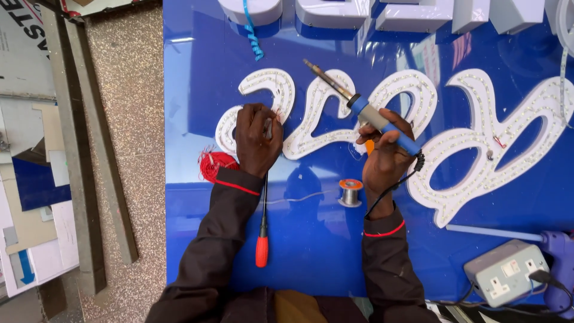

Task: The person solders red wires to LED strips embedded in white letters on a blue board. They use a soldering iron and solder wire, then trim excess wire with a utility knife. The work continues across multiple letters without showing the final completed state.

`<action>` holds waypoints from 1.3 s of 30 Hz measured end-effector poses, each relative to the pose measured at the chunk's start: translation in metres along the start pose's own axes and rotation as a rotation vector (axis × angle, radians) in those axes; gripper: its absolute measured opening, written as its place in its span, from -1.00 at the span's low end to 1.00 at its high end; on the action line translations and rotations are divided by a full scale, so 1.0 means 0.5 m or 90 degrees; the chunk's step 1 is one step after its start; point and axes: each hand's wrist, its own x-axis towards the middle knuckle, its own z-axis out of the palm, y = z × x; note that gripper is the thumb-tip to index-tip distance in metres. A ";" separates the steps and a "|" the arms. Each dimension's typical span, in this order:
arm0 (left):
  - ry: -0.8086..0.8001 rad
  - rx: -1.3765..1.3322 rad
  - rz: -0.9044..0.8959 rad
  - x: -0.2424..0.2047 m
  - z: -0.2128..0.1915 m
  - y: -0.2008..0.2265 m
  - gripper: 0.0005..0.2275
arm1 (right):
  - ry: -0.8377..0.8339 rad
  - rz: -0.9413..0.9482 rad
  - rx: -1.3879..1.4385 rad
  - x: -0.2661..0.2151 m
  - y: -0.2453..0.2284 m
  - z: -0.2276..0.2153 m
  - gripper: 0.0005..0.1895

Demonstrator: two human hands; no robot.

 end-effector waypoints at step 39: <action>-0.018 0.016 -0.046 0.025 0.014 0.004 -0.94 | 0.055 0.106 -0.029 -0.022 0.079 -0.014 -0.66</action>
